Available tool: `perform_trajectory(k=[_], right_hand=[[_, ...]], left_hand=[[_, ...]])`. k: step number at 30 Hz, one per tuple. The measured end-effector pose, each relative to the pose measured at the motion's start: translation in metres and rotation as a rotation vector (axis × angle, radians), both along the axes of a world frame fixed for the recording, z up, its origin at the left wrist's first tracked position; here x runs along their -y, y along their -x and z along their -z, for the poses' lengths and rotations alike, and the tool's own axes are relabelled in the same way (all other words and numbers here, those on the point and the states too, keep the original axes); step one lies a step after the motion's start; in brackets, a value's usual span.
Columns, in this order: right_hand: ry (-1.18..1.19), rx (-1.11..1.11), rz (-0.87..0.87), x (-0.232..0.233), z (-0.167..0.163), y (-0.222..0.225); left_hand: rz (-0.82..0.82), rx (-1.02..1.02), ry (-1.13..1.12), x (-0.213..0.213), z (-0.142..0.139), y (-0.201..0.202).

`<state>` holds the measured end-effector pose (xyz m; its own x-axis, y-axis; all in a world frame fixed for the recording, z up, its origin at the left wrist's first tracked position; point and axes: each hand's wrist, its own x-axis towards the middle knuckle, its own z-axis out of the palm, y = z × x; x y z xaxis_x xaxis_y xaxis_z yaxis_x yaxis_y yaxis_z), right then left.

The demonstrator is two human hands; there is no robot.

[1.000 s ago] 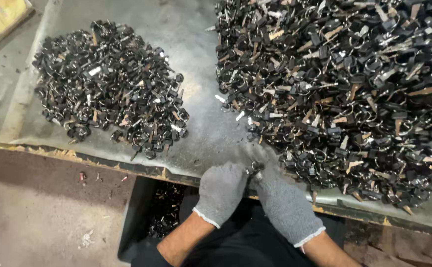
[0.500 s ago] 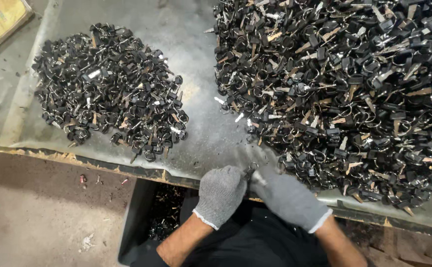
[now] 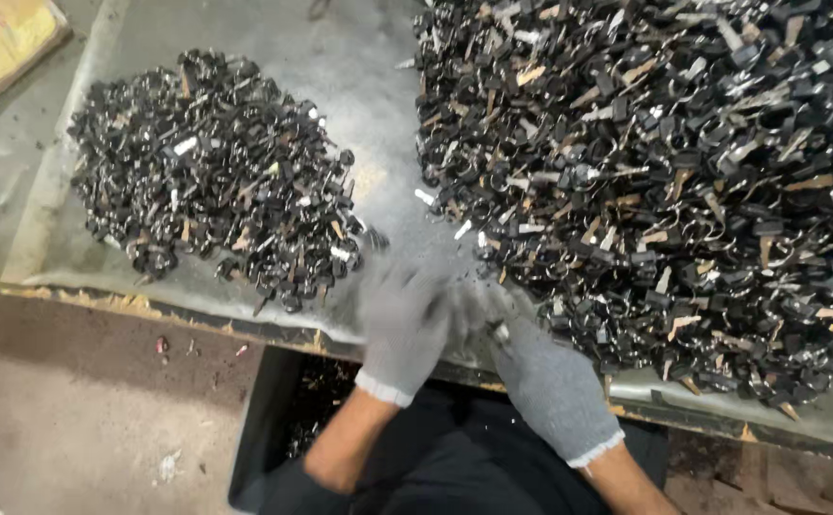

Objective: The person, wearing gray gloves, sorts small black metal components at a workbench, picking items from a large pile and placing selected ones onto a separate pile on the left while dropping others into a bin below the table. The person continues this repetitive pick-and-place sorting throughout the episode.

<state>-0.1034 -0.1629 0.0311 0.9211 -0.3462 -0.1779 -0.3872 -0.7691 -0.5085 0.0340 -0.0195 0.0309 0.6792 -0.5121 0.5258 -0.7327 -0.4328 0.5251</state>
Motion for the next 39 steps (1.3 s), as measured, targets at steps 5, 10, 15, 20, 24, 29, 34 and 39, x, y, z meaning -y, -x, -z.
perform_trajectory(k=[5, 10, 15, 20, 24, 29, 34, 39], right_hand=[[0.122, 0.175, -0.039, -0.006, 0.004, -0.001], [0.033, -0.046, 0.053, -0.003, 0.000, 0.016], [0.101, 0.039, 0.040, -0.010, -0.003, 0.016], [-0.078, -0.172, 0.091, -0.001, -0.009, 0.012], [-0.098, 0.010, 0.082, -0.006, -0.009, 0.017], [-0.154, 0.014, 0.012, -0.009, -0.003, 0.011], [-0.137, 0.029, -0.041, -0.003, 0.003, -0.005], [0.271, -0.130, -0.047, -0.026, 0.007, -0.011]], left_hand=[[0.140, -0.458, -0.371, 0.046, -0.011, -0.019], [0.090, 0.030, -0.300, 0.015, 0.001, 0.021], [0.201, 0.083, -0.362, 0.005, 0.021, 0.021], [0.303, 0.115, -0.377, 0.010, 0.020, 0.015], [0.174, -0.277, -0.401, 0.003, 0.010, 0.026], [0.098, -0.540, -0.250, -0.003, 0.000, 0.024], [0.160, -0.307, -0.328, -0.003, 0.011, 0.025], [0.243, -0.162, -0.397, -0.005, 0.029, 0.022]])
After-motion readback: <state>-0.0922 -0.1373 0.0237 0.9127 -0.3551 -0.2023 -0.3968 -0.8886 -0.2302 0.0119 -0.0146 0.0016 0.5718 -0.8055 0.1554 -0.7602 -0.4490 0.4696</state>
